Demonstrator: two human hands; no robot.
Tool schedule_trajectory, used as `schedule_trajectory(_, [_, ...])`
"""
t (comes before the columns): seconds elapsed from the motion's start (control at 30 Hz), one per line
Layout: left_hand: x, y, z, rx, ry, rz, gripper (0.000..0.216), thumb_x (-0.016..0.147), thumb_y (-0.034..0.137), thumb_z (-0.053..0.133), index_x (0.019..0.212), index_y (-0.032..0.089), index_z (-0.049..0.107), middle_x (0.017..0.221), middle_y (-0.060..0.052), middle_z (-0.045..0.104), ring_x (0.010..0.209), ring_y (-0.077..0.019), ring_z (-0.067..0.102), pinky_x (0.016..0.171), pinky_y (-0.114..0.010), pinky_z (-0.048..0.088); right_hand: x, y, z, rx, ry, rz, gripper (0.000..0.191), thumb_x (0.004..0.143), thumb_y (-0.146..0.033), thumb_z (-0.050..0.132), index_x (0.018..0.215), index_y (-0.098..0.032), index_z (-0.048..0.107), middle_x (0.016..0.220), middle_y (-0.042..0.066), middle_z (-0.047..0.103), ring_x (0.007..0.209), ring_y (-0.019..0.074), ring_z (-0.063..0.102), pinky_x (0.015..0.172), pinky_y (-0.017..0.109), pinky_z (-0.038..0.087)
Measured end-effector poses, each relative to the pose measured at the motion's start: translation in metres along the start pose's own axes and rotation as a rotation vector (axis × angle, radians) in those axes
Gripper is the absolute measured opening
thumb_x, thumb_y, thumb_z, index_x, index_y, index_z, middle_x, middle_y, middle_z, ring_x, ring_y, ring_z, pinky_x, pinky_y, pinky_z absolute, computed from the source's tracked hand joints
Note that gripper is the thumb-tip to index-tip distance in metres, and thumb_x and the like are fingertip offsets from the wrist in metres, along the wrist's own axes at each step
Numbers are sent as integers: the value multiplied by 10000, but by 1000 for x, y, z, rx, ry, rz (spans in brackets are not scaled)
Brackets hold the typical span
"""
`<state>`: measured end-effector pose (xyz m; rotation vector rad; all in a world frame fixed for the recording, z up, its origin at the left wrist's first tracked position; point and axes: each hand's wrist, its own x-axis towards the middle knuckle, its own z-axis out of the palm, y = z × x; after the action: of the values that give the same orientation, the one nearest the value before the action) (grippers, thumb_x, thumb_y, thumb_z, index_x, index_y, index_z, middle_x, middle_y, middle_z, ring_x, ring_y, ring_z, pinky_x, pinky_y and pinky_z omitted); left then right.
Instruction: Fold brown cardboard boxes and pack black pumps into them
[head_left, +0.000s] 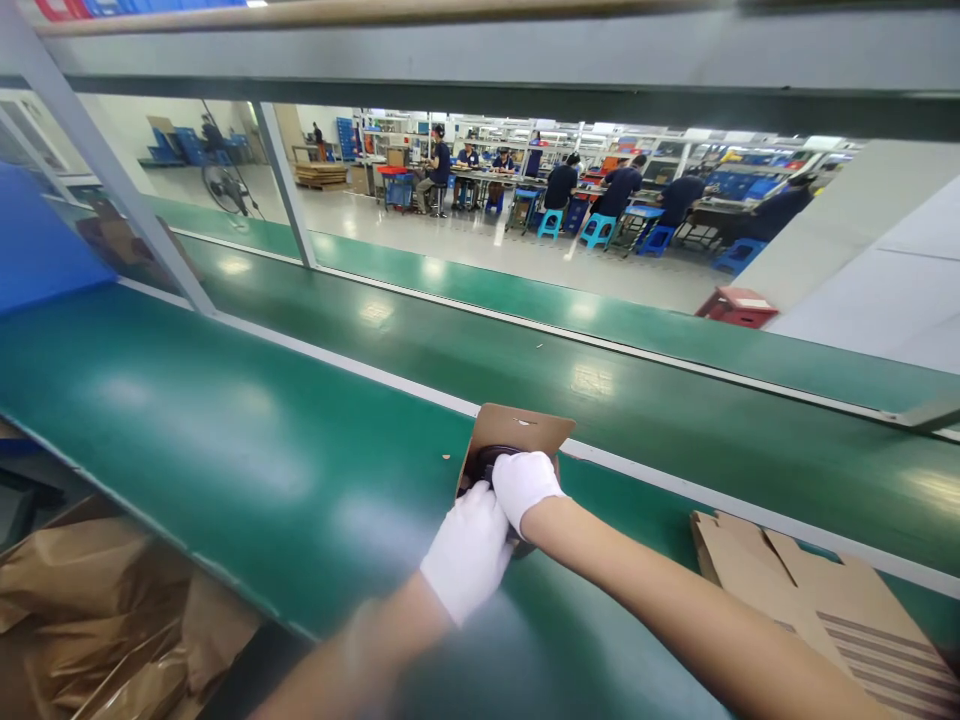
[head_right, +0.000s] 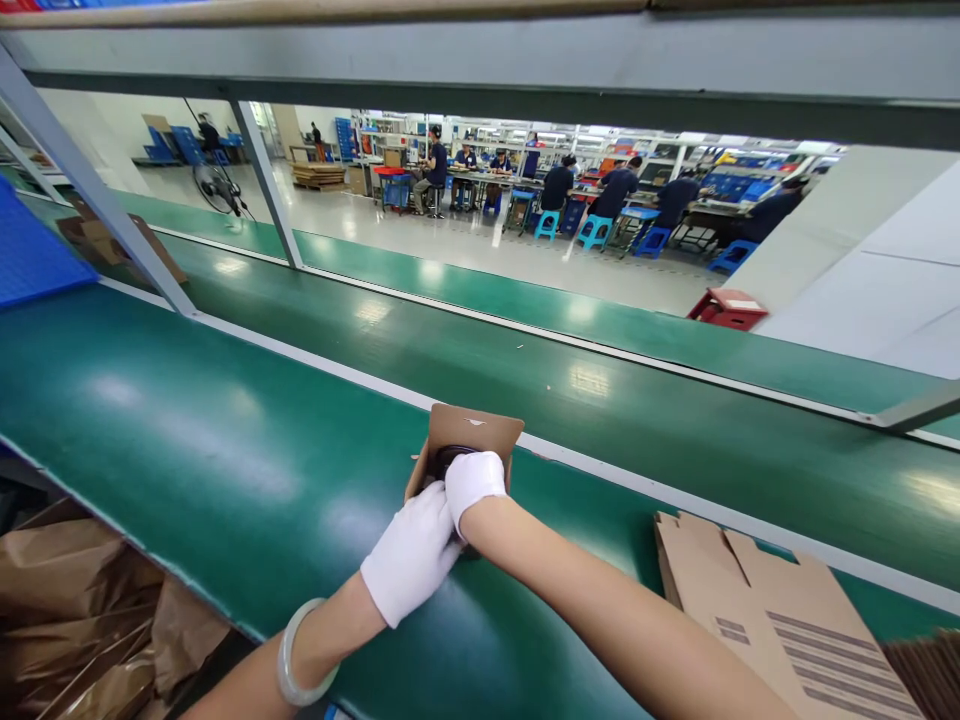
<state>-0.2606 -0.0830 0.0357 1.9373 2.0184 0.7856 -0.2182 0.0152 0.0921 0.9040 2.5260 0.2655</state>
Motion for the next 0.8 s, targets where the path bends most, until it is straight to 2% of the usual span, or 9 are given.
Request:
schedule_trajectory(0.07, [-13, -1, -5, -13, 121, 102, 259, 799, 163, 530, 1058, 169, 549, 1053, -111, 617, 1013, -276, 567, 804, -420, 528, -1, 3, 3, -4, 14, -4, 168, 672, -128, 659, 833, -96, 623, 732, 143, 646, 703, 278, 653, 592, 329, 492])
schedule_trajectory(0.13, [-29, -9, -12, -28, 338, 227, 311, 813, 193, 544, 1123, 183, 519, 1079, -106, 623, 1046, -265, 565, 833, -409, 524, -10, 9, 6, -8, 52, 12, 171, 773, -101, 540, 930, -90, 608, 796, 160, 644, 739, 269, 653, 598, 323, 487])
schedule_trajectory(0.23, [-44, -37, -20, -61, 580, 175, 522, 804, 245, 586, 1291, 200, 406, 1198, -120, 570, 1145, -268, 516, 939, -433, 476, -34, 19, 11, -65, 169, -8, 345, 824, -4, 338, 1064, -118, 558, 917, 154, 623, 724, 236, 645, 548, 299, 468])
schedule_trajectory(0.3, [-42, -61, -19, -98, 514, 34, 631, 783, 300, 618, 1346, 211, 348, 1286, -127, 509, 1204, -284, 473, 994, -468, 437, -50, 24, 14, -136, 222, -84, 400, 786, 41, 315, 1044, -139, 561, 908, 126, 612, 670, 218, 631, 512, 287, 450])
schedule_trajectory(0.37, [-31, -83, -14, -153, 317, -49, 776, 740, 370, 663, 1391, 197, 276, 1381, -145, 418, 1280, -313, 392, 1046, -510, 380, -60, 29, 15, -170, 205, -179, 387, 752, 52, 335, 981, -139, 583, 874, 113, 610, 671, 228, 626, 513, 297, 451])
schedule_trajectory(0.47, [-7, -104, -1, -275, 16, -48, 984, 660, 434, 727, 1430, 171, 174, 1467, -173, 282, 1349, -341, 273, 1093, -539, 296, -60, 33, 9, -93, 77, -247, 364, 746, 35, 360, 971, -135, 590, 886, 119, 624, 735, 259, 635, 567, 330, 474])
schedule_trajectory(0.53, [8, -108, 6, -372, -92, 9, 1025, 630, 399, 756, 1434, 191, 156, 1469, -155, 286, 1351, -327, 278, 1103, -517, 287, -53, 35, 1, -29, -10, -222, 356, 743, 16, 394, 1012, -128, 578, 868, 123, 640, 738, 276, 645, 589, 348, 482])
schedule_trajectory(0.7, [34, -101, 15, -459, -47, 71, 956, 605, 257, 749, 1407, 215, 231, 1420, -111, 373, 1308, -295, 356, 1098, -474, 316, -27, 50, -16, 117, -195, -175, 447, 686, -36, 536, 1129, -98, 554, 883, 144, 666, 783, 297, 658, 633, 344, 489])
schedule_trajectory(0.8, [43, -97, 21, -415, 19, 60, 910, 598, 226, 716, 1387, 198, 263, 1390, -116, 400, 1290, -298, 375, 1093, -472, 323, -8, 66, -17, 176, -197, -229, 518, 710, -124, 578, 1226, -147, 533, 949, 137, 667, 825, 290, 656, 684, 356, 489])
